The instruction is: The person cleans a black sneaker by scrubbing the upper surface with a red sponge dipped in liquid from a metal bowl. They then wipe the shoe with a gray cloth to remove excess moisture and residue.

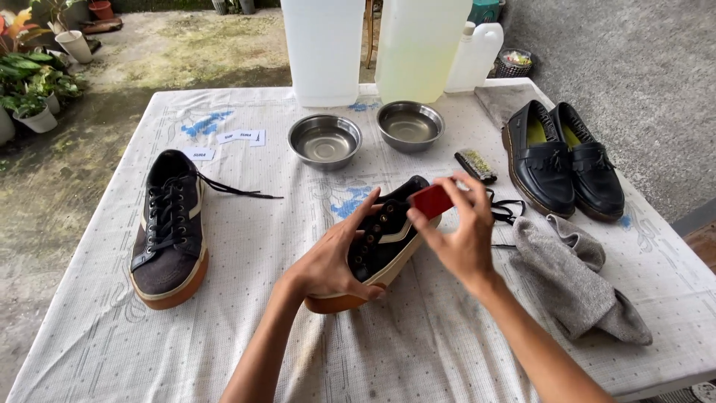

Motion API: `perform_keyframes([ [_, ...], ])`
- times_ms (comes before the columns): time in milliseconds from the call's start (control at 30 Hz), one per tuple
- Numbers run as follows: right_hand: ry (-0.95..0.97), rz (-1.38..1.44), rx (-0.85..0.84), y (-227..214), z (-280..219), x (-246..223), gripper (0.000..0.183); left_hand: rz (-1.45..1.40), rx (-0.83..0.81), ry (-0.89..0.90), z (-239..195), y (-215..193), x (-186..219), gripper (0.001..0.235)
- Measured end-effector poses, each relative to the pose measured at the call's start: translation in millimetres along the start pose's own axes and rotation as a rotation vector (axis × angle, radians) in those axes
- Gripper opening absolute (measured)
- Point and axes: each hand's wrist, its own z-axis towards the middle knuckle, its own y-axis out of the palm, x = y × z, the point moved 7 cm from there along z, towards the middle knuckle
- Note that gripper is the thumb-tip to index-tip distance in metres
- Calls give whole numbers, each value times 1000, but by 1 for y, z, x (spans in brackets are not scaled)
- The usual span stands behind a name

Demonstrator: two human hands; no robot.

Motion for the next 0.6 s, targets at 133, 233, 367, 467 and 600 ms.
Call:
perform_keyframes([
  [133,-60,87,-68,8,-19,-35,67,-12,5,-2,-1,-2,2,148],
  [233,-226,37,-109,17,-25,-38,72,-11,9,8,-1,0,-1,146],
  [367,-55,23,-17,6,3,2,71,-11,-20,-4,3,-2,1,146],
  [467,94,28,20,0,1,15,71,-9,-41,-3,3,2,6,146],
  [600,-44,96,-28,7,-15,-20,70,65,-63,-29,2,7,4,149],
])
